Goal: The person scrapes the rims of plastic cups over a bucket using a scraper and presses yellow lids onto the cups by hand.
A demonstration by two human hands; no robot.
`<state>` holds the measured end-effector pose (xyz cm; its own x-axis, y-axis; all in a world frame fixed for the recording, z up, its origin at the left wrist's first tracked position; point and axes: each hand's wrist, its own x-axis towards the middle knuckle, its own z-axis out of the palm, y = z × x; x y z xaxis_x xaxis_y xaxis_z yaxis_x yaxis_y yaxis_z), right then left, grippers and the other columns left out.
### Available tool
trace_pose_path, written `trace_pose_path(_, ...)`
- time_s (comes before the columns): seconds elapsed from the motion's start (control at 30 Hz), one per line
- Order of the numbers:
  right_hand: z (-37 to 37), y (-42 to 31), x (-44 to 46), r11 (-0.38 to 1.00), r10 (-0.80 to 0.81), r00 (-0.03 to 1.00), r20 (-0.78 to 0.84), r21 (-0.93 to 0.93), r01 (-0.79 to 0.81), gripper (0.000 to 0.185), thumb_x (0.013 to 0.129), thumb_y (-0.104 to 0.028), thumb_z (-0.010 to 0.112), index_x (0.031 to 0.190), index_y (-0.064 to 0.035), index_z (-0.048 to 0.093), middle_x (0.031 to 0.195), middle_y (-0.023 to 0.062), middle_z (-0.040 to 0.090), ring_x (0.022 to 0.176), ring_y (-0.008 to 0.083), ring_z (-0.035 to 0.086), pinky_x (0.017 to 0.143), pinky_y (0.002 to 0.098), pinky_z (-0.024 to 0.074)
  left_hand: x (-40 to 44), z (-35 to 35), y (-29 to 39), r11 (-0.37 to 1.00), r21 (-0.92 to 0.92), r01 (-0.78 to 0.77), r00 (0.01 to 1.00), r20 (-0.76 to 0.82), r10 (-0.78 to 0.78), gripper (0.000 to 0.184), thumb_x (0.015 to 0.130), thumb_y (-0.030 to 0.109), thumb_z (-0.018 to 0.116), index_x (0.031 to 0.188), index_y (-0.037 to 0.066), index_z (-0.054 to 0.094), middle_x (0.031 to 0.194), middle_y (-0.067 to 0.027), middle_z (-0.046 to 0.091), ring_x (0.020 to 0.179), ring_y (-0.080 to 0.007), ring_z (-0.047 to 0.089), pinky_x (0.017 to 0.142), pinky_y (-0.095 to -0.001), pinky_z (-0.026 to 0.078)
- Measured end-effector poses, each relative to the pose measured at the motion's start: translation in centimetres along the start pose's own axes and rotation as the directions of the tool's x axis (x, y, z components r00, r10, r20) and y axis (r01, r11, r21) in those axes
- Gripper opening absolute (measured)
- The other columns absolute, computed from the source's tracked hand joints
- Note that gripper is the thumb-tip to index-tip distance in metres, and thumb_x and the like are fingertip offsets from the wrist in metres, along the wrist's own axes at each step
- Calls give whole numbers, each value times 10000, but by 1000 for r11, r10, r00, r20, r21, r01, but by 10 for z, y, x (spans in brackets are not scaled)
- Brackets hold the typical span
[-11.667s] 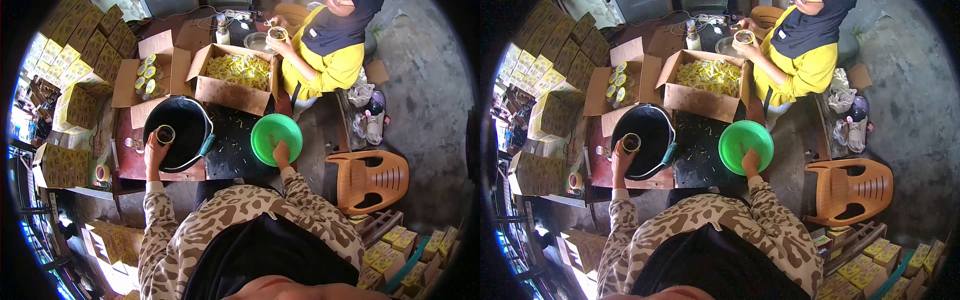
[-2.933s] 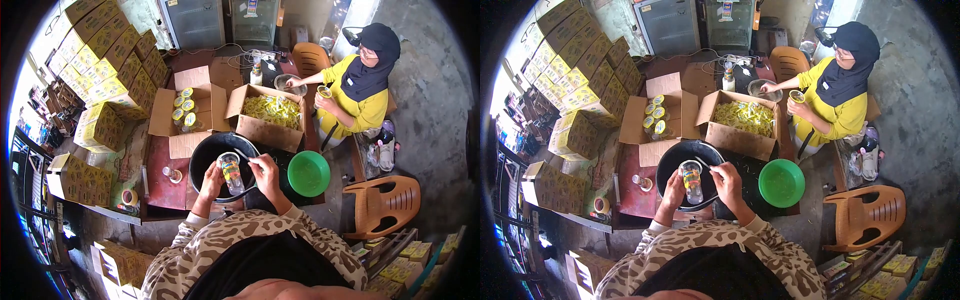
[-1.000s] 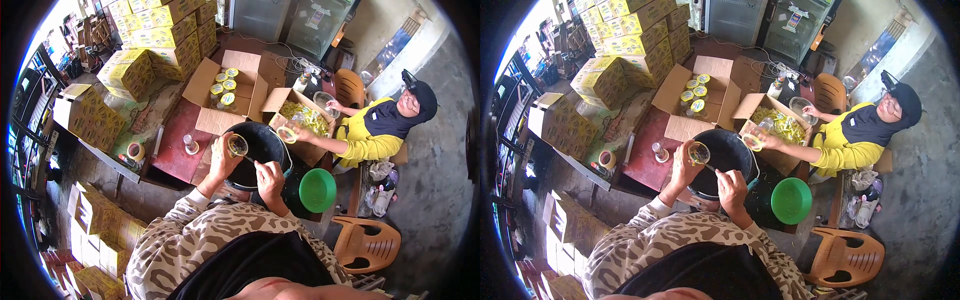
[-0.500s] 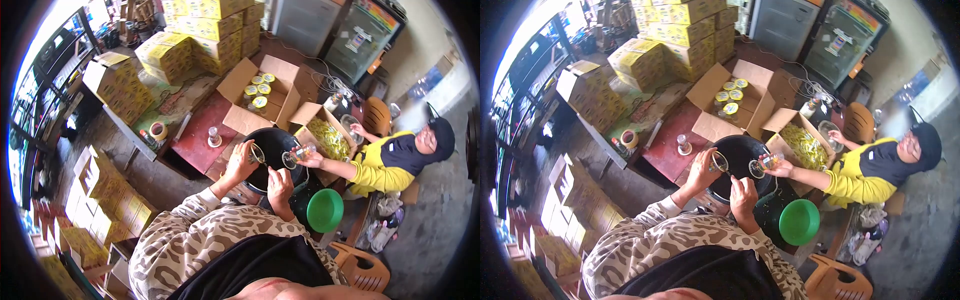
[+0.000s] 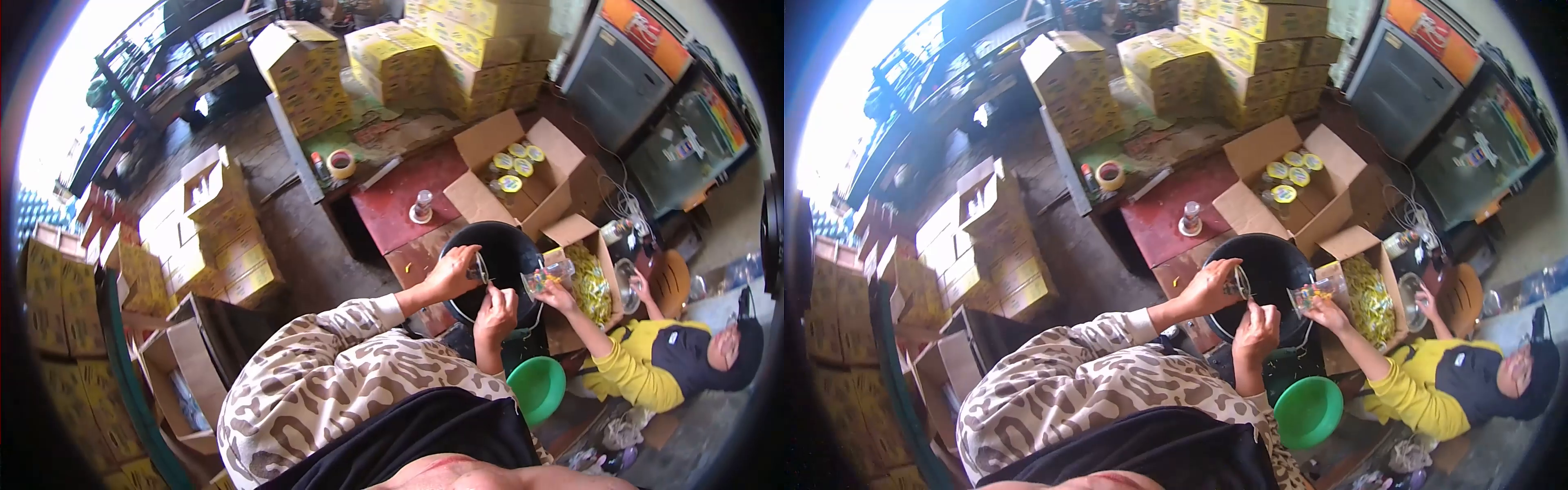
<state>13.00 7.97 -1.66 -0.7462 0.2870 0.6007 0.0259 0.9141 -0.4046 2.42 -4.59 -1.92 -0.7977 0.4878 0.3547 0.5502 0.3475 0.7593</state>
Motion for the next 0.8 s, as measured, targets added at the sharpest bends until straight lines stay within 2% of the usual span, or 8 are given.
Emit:
trace_pose_path(0.03, 0, 2, -1, 1000, 16, 1000, 17, 12, -16, 164, 805, -5, 703, 942, -93, 713, 842, 84, 548, 816, 289, 596, 702, 422, 506, 0, 1, 0, 999, 18, -40, 999, -30, 40, 780, 662, 136, 831, 1346, -12, 489, 1108, -196, 630, 1046, -371, 622, 921, -440, 503)
trace_pose_path(0.13, -5, 6, 0, 999, 10, 999, 31, 46, -11, 119, 817, -24, 709, 918, -87, 715, 831, 82, 541, 813, 281, 596, 700, 417, 504, 3, 0, 8, 998, 47, 46, 999, -5, -46, 764, 661, 132, 825, 1332, -21, 493, 1052, -182, 623, 1021, -366, 616, 920, -436, 494)
trace_pose_path(0.17, -6, 9, -1, 999, 22, 999, 34, 41, -23, 113, 826, -33, 710, 925, -88, 716, 834, 80, 541, 813, 279, 597, 699, 416, 505, 4, 7, 0, 998, 59, 5, 997, -83, -1, 756, 666, 138, 830, 1323, -27, 494, 1011, -171, 613, 972, -349, 622, 869, -429, 507)
trace_pose_path(0.33, -12, 20, -5, 999, 16, 999, 42, 51, -18, 114, 849, -45, 702, 946, -99, 730, 838, 72, 541, 803, 280, 601, 683, 414, 509, 3, 12, 2, 1000, 4, -22, 996, -87, 23, 756, 664, 150, 848, 1307, -35, 496, 929, -142, 611, 868, -313, 628, 764, -407, 523)
trace_pose_path(0.47, -11, 23, -8, 997, 40, 996, 76, 64, -45, 108, 869, -57, 689, 961, -91, 735, 839, 73, 543, 805, 275, 606, 683, 408, 512, -3, 14, 9, 993, -65, 100, 995, 1, -100, 771, 683, 166, 860, 1316, -32, 467, 885, -144, 614, 826, -307, 636, 740, -406, 525)
trace_pose_path(0.53, -6, 27, -8, 997, 60, 994, 89, 52, -64, 93, 897, -88, 685, 973, -81, 738, 844, 77, 555, 796, 277, 610, 669, 414, 510, -12, 22, 10, 964, -221, 151, 988, 63, -140, 816, 697, 173, 868, 1350, -27, 421, 901, -157, 617, 815, -314, 644, 740, -407, 530)
trace_pose_path(0.73, -9, 26, -2, 985, 98, 991, 90, 131, -110, 89, 898, -83, 684, 967, -67, 738, 852, 78, 568, 798, 284, 617, 661, 410, 509, -11, 13, 17, 978, -166, 127, 992, 9, -127, 844, 728, 182, 868, 1378, -20, 370, 862, -145, 622, 774, -283, 651, 708, -385, 521)
trace_pose_path(0.8, -7, 30, -4, 992, 106, 990, 93, 65, -112, 92, 884, -77, 695, 964, -65, 737, 849, 78, 572, 798, 288, 619, 668, 409, 508, -7, -5, 28, 917, -333, 219, 970, 177, -168, 831, 763, 194, 862, 1392, -13, 360, 905, -135, 626, 779, -228, 644, 688, -373, 515)
